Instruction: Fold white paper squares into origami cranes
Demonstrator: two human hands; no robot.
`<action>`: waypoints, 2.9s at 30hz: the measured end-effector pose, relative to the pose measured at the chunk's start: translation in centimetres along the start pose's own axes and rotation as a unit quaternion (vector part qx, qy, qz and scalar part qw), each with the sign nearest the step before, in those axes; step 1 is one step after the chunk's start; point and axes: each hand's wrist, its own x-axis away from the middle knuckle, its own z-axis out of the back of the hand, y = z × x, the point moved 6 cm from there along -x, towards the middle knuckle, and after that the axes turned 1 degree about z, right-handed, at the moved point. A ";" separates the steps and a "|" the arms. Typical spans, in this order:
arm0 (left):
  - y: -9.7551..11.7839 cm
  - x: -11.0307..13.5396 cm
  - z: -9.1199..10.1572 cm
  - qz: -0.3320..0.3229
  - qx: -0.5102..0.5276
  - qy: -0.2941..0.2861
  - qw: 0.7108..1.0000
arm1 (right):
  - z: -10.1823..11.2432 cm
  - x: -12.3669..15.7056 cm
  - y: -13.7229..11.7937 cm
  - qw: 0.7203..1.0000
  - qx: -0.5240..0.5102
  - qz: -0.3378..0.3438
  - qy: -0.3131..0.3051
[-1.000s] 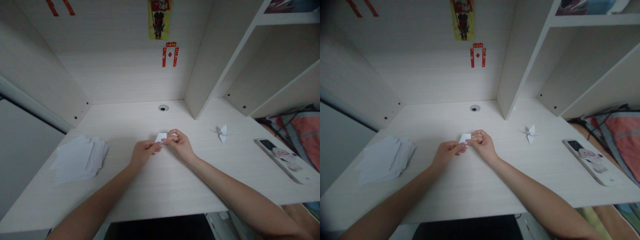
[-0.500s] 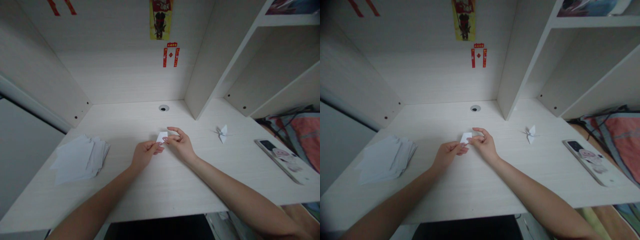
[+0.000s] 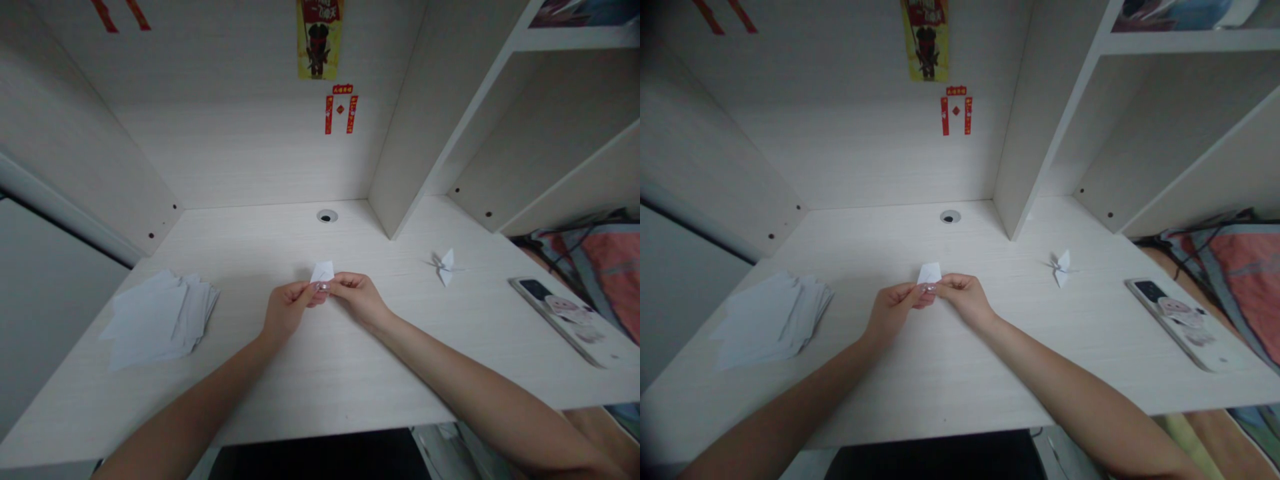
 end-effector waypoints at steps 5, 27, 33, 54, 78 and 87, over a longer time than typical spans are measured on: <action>-0.1 -0.1 0.0 0.007 0.001 -0.015 1.000 | 0.1 -0.2 -0.1 1.000 0.001 0.002 -0.009; 0.3 -0.4 0.6 0.021 -0.046 -0.027 0.998 | 0.6 -0.6 -1.2 0.991 0.120 0.050 -0.033; 0.7 -0.4 0.7 -0.019 -0.095 -0.021 0.995 | 0.6 -0.3 -1.7 0.985 0.156 0.074 0.020; -0.4 -0.3 1.1 0.066 0.063 0.040 0.995 | -0.5 0.9 -1.2 0.994 0.058 0.046 0.075; 0.5 -0.4 1.6 -0.025 0.021 0.019 0.999 | 0.2 0.6 -1.1 0.994 0.087 0.047 0.037; 1.3 -0.3 1.6 -0.061 0.022 -0.025 0.998 | 0.9 0.1 -0.7 0.995 0.075 0.035 0.047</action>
